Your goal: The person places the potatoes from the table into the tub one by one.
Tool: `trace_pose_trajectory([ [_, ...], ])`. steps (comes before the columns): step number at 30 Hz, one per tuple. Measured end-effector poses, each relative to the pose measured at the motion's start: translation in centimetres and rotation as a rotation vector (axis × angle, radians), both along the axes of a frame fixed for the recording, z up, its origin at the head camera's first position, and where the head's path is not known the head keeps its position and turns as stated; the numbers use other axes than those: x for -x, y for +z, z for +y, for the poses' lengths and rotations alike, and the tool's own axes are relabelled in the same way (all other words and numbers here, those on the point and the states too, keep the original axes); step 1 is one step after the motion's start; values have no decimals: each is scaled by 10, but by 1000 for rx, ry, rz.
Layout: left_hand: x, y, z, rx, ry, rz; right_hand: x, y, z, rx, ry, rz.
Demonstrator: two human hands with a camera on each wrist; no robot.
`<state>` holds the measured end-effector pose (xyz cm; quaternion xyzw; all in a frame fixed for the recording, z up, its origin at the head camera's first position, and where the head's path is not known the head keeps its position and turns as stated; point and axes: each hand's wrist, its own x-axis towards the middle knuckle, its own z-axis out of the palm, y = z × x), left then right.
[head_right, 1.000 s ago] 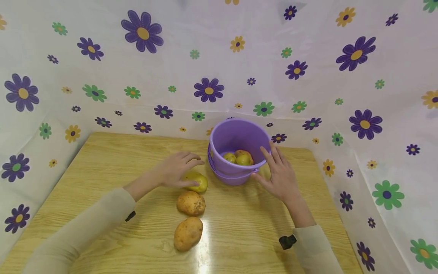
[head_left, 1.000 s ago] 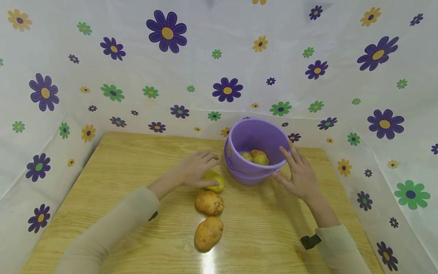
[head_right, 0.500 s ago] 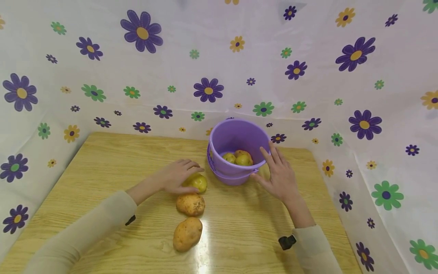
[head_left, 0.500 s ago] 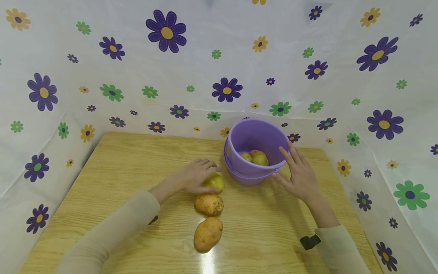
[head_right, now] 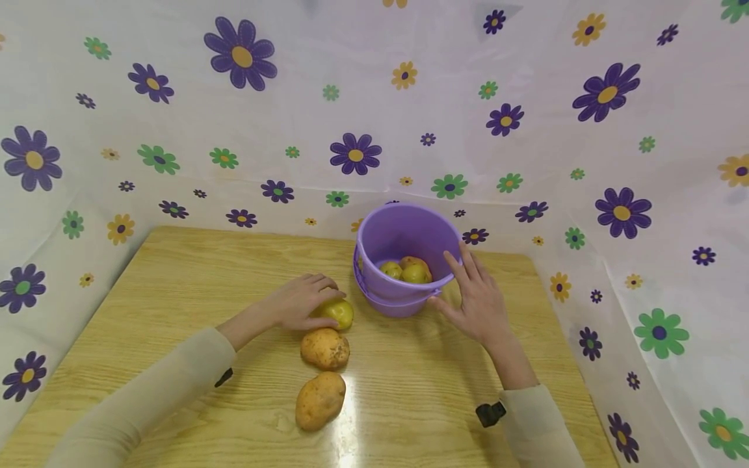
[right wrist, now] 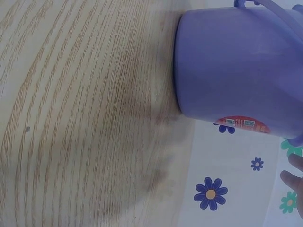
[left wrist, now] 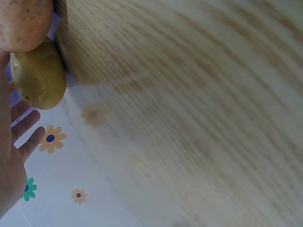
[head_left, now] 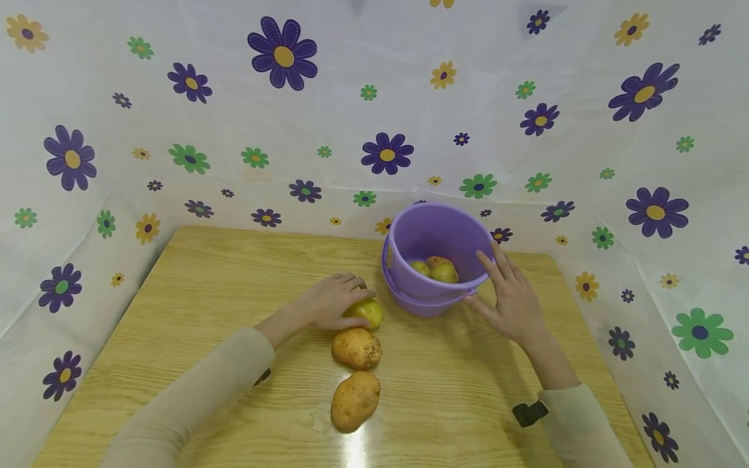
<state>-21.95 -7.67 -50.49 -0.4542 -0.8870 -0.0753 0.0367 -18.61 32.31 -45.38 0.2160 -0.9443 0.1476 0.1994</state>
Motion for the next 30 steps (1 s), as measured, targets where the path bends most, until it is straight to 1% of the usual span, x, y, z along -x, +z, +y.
trace_pose_trajectory([
  [8, -1, -4, -2, 12, 4, -16, 1, -2, 0, 14, 8, 11],
  [20, 5, -7, -5, 22, 51, -33, 1, -1, 1, 7, 7, 4],
  [27, 9, -10, -7, 28, 48, -5, 1, 1, -1, 7, 10, 9],
  [30, 8, -9, -8, 30, 52, -14, 1, 0, -1, 8, 6, 9],
])
